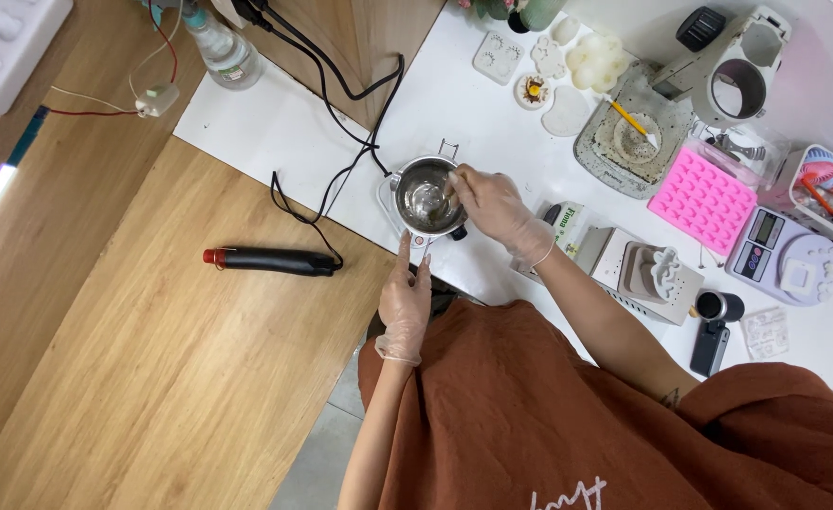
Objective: Melting wax in a small pot on a hot plate and using a heat gun to prepare a candle mold.
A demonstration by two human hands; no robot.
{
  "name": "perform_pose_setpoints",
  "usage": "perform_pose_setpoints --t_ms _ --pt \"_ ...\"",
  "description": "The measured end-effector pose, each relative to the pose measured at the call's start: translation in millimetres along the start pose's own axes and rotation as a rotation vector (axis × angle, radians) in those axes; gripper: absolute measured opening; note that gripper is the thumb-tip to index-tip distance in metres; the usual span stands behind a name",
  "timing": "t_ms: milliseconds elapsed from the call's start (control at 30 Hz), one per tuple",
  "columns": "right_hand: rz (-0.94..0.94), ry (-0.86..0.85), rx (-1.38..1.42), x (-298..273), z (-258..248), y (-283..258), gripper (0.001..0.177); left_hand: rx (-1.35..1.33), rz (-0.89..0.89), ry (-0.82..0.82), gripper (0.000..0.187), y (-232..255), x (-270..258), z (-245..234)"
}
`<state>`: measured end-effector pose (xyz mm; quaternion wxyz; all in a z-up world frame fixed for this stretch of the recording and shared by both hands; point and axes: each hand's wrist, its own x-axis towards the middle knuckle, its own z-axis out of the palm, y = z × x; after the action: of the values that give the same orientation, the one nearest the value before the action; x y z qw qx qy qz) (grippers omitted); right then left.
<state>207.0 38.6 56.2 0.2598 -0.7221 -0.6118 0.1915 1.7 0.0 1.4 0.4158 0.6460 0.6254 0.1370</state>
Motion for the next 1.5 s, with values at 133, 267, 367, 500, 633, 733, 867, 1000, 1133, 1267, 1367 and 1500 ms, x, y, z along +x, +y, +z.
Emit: perform_pose_setpoints --t_ms 133,267,367,500,633,733,867,1000,1133,1267,1367,1500 --pt "0.059 0.003 0.071 2 -3 7 0.034 0.000 0.043 0.026 0.061 -4 1 3" --pt "0.076 -0.026 0.165 4 -6 15 0.034 -0.023 0.032 0.039 0.059 0 -1 -1" --pt "0.149 -0.057 0.171 7 -8 9 0.034 -0.059 0.066 0.032 0.060 2 2 -5" --pt "0.068 -0.037 0.032 3 -1 19 0.036 0.000 0.033 0.028 0.059 3 1 -1" --pt "0.120 -0.084 0.036 5 -2 9 0.037 0.013 0.024 0.033 0.062 1 5 2" --pt "0.214 -0.099 0.073 0 -5 5 0.037 -0.024 -0.058 -0.013 0.058 8 3 -7" --pt "0.087 -0.031 0.074 -13 16 34 0.036 -0.016 0.022 0.029 0.058 0 1 1" --pt "-0.039 0.087 -0.082 -23 32 34 0.032 -0.059 0.040 0.083 0.058 -2 2 -1" --pt "-0.107 0.162 -0.145 -25 26 13 0.030 -0.049 0.031 0.101 0.057 1 5 1" --pt "0.099 0.103 0.014 -12 23 7 0.032 0.020 -0.097 -0.016 0.059 1 10 0" --pt "0.170 -0.005 0.251 -12 26 18 0.035 -0.046 -0.025 0.006 0.063 -15 13 16" --pt "0.267 -0.015 0.363 -3 24 22 0.037 -0.051 -0.056 -0.029 0.063 -9 15 6"
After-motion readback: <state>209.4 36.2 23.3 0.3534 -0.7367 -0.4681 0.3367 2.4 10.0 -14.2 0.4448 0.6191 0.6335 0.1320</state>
